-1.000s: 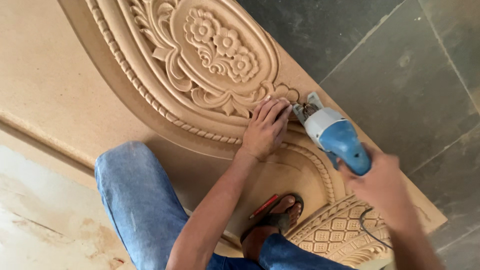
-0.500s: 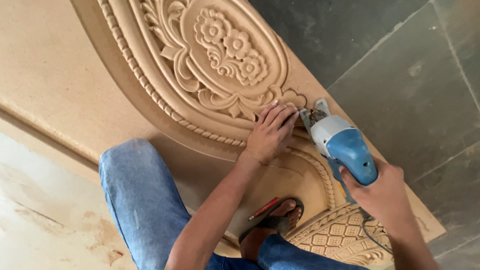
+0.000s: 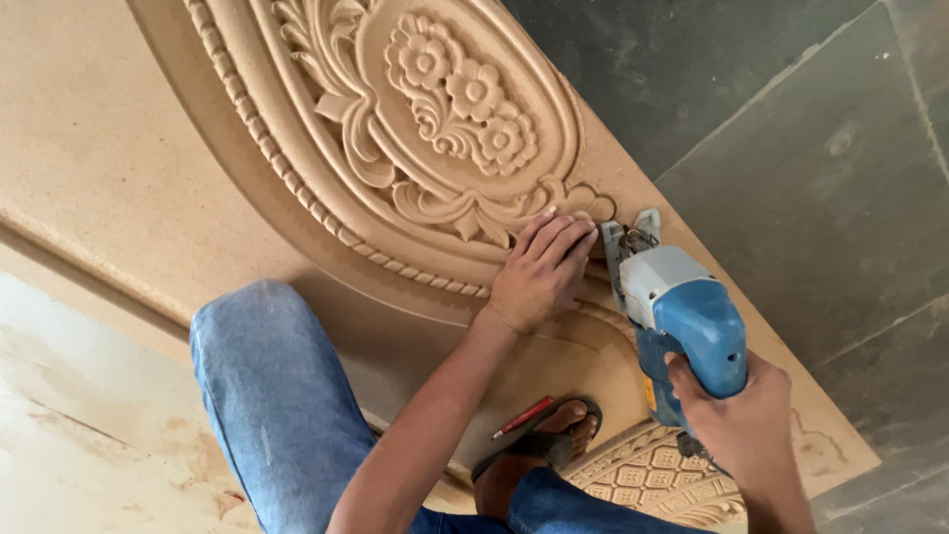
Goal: The person uses a handheld electric carving tool to shape and refine a floral pattern on a large wooden panel. The person guides the tool along the carved lines while sitting on the floor.
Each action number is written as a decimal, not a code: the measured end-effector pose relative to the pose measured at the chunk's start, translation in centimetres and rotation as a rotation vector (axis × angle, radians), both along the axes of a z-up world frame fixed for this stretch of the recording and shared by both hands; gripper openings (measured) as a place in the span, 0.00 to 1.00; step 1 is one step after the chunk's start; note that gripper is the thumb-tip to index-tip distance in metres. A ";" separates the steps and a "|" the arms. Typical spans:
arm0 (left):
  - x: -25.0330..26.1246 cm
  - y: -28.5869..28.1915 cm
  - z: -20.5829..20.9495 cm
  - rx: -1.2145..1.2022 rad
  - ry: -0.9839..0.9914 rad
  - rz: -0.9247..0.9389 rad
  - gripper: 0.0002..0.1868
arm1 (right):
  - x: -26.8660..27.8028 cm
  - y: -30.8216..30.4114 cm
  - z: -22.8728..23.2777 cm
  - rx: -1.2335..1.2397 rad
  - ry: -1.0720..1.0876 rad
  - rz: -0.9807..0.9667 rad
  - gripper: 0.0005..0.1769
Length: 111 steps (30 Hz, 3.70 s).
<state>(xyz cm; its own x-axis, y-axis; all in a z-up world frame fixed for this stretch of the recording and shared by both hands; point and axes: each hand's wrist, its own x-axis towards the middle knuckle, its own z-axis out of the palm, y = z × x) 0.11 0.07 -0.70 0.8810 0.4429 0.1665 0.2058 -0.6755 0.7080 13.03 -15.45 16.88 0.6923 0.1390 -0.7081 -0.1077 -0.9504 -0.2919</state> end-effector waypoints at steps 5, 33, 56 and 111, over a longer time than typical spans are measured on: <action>0.1 -0.1 0.1 0.010 0.021 0.000 0.21 | -0.6 0.2 0.1 0.046 0.002 -0.051 0.12; 0.0 0.7 0.0 -0.033 0.070 -0.048 0.23 | -3.7 -0.9 -1.0 -0.008 0.003 -0.272 0.11; 0.2 0.6 0.4 0.004 0.063 -0.023 0.22 | 3.7 -3.0 -0.7 -0.230 0.051 0.317 0.23; 0.9 -1.7 0.2 -0.038 -0.073 0.116 0.05 | 4.2 -1.7 0.8 0.281 -0.445 0.631 0.18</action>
<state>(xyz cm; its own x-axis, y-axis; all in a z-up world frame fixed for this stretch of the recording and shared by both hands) 1.01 -1.68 -0.53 0.8098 0.5480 0.2097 0.2274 -0.6225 0.7488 17.23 -17.14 17.70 0.6321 0.7274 -0.2670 0.6047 -0.6786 -0.4169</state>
